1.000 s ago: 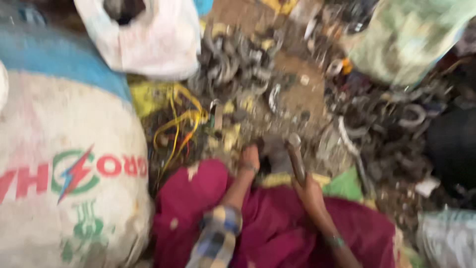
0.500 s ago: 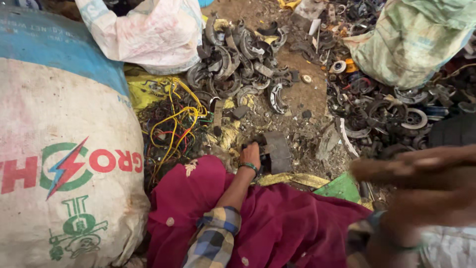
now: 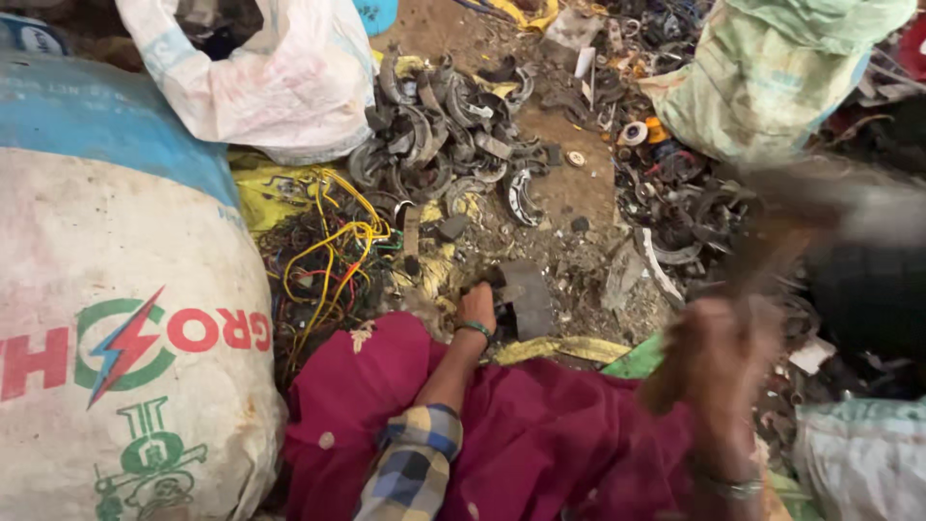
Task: The person sits on the ground in a scrap yard, sorting through a large bag of metal parts. They use a hammer to break apart or flatten various metal pieces, including a watch and curved metal components, placing the processed items into a nearby container.
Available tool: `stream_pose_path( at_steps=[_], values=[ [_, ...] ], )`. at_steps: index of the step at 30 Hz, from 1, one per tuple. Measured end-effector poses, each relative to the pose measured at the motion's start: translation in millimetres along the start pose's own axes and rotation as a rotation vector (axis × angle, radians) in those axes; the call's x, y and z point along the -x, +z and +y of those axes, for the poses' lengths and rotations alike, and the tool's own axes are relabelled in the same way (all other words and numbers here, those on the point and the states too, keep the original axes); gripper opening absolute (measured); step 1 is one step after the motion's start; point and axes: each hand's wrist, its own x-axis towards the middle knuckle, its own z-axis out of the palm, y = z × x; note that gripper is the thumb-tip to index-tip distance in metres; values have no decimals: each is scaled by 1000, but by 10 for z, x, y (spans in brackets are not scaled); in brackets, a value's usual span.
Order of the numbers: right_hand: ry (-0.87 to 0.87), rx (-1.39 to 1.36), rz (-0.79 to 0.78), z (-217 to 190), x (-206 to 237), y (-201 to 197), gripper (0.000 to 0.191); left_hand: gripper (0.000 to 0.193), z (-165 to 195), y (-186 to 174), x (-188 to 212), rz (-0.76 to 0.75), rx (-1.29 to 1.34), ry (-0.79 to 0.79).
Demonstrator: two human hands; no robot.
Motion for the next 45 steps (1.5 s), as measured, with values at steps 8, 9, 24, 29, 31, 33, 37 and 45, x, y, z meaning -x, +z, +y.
stream_pose_path(
  at_steps=[8,9,24,29,31,33,37,45],
  values=[
    [-668,-31,70,-121,-199,-333,31,13,3,152,29,-32,-37,-38],
    [-624,47,56,145,-22,-214,32,13,3,155,51,-22,-20,-32],
    [196,428,-136,9,407,483,26,14,-84,-8,67,-15,20,23],
    [-324,-122,-104,-426,254,416,29,13,-11,39,67,8,35,43],
    [-316,-61,-82,-292,254,381,30,12,37,-26,106,24,48,40],
    [-226,2,-84,-5,297,363,30,16,81,-155,127,-10,18,34],
    [418,312,-86,927,505,241,36,22,198,-514,192,-23,-125,69],
    [1041,-151,-151,2846,681,-452,47,48,473,-1392,477,-91,-292,112]
  ],
)
